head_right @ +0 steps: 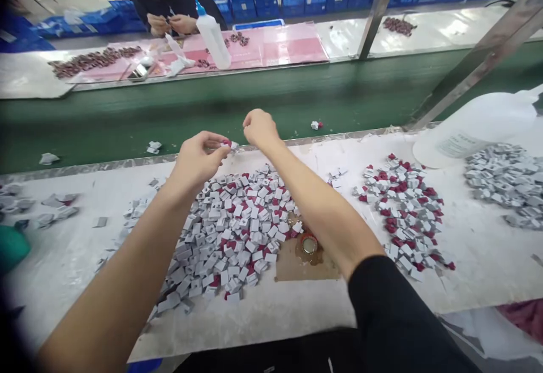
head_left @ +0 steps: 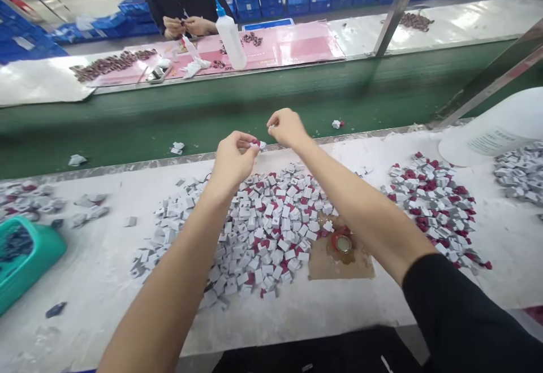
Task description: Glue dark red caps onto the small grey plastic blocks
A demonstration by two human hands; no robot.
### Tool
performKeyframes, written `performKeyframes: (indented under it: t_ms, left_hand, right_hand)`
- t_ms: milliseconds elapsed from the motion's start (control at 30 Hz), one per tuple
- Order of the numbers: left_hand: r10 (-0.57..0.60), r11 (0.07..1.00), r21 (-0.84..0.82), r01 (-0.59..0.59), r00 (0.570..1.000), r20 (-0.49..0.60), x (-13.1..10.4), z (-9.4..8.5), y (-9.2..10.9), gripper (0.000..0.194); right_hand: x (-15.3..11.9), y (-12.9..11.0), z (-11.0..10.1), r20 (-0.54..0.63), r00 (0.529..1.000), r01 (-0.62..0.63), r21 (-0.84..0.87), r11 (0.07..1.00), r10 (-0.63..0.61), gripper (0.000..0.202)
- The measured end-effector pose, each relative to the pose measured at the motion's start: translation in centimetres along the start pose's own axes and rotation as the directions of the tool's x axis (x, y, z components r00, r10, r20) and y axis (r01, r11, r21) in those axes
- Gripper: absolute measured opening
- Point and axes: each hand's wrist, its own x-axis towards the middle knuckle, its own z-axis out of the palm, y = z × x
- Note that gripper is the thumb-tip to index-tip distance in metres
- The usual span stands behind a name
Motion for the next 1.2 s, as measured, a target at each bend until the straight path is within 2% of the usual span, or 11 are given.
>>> performKeyframes:
  t_ms: [133, 200, 333, 433, 533, 600, 667, 767, 867, 1033, 1200]
  left_hand:
    - [-0.053, 0.999, 0.012, 0.052, 0.994, 0.095, 4.6, 3.2, 0.4, 0.015]
    - [-0.064, 0.998, 0.036, 0.059, 0.988, 0.140, 6.2, 5.0, 0.7, 0.016]
    - [-0.059, 0.990, 0.136, 0.033, 0.979, 0.194, 7.5, 6.7, 1.1, 0.014]
    - [-0.032, 0.975, 0.224, -0.018, 0.975, 0.218, 6.4, 4.8, 1.3, 0.013]
    - [0.026, 0.952, 0.289, -0.100, 0.967, 0.252, 3.2, 0.0, 0.7, 0.033]
    - [0.067, 0.912, 0.372, -0.172, 0.958, 0.278, 0.3, -3.7, -0.5, 0.030]
    - [0.109, 0.789, 0.551, -0.271, 0.945, 0.309, -2.5, -7.0, -2.2, 0.031]
    - [0.072, 0.689, 0.685, -0.237, 0.963, 0.260, -5.6, -9.6, -4.7, 0.038]
    - [0.071, 0.685, 0.695, -0.220, 0.969, 0.238, -6.9, -9.3, -6.1, 0.036]
    - [0.108, 0.688, 0.689, -0.229, 0.971, 0.214, -7.1, -7.4, -6.5, 0.022]
    - [0.093, 0.746, 0.614, -0.259, 0.953, 0.288, -7.2, -8.3, -6.3, 0.028]
  right_hand:
    - [-6.7, 2.4, -5.7, -0.051, 0.998, -0.024, 0.081, 0.996, 0.028, 0.041]
    - [-12.2, 4.0, -8.0, -0.051, 0.999, -0.008, 0.197, 0.980, 0.018, 0.029]
    - [-23.3, 6.5, -9.6, -0.098, 0.986, -0.109, 0.228, 0.968, 0.134, 0.029]
    - [-29.4, 7.7, -9.0, -0.180, 0.950, -0.197, 0.295, 0.935, 0.257, 0.026]
    - [-33.2, 8.3, -8.3, -0.239, 0.912, -0.256, 0.301, 0.919, 0.332, 0.023]
    - [-34.6, 8.5, -7.8, -0.266, 0.894, -0.284, 0.284, 0.916, 0.359, 0.023]
    - [-35.4, 8.7, -7.3, -0.304, 0.873, -0.306, 0.268, 0.913, 0.382, 0.025]
    - [-35.6, 8.8, -6.7, -0.311, 0.862, -0.316, 0.289, 0.904, 0.401, 0.030]
    - [-35.2, 9.0, -6.4, -0.257, 0.887, -0.287, 0.343, 0.894, 0.383, 0.032]
    - [-34.9, 9.2, -6.6, -0.187, 0.924, -0.253, 0.352, 0.901, 0.333, 0.030]
    - [-35.5, 9.6, -6.7, -0.179, 0.926, -0.247, 0.383, 0.890, 0.334, 0.029]
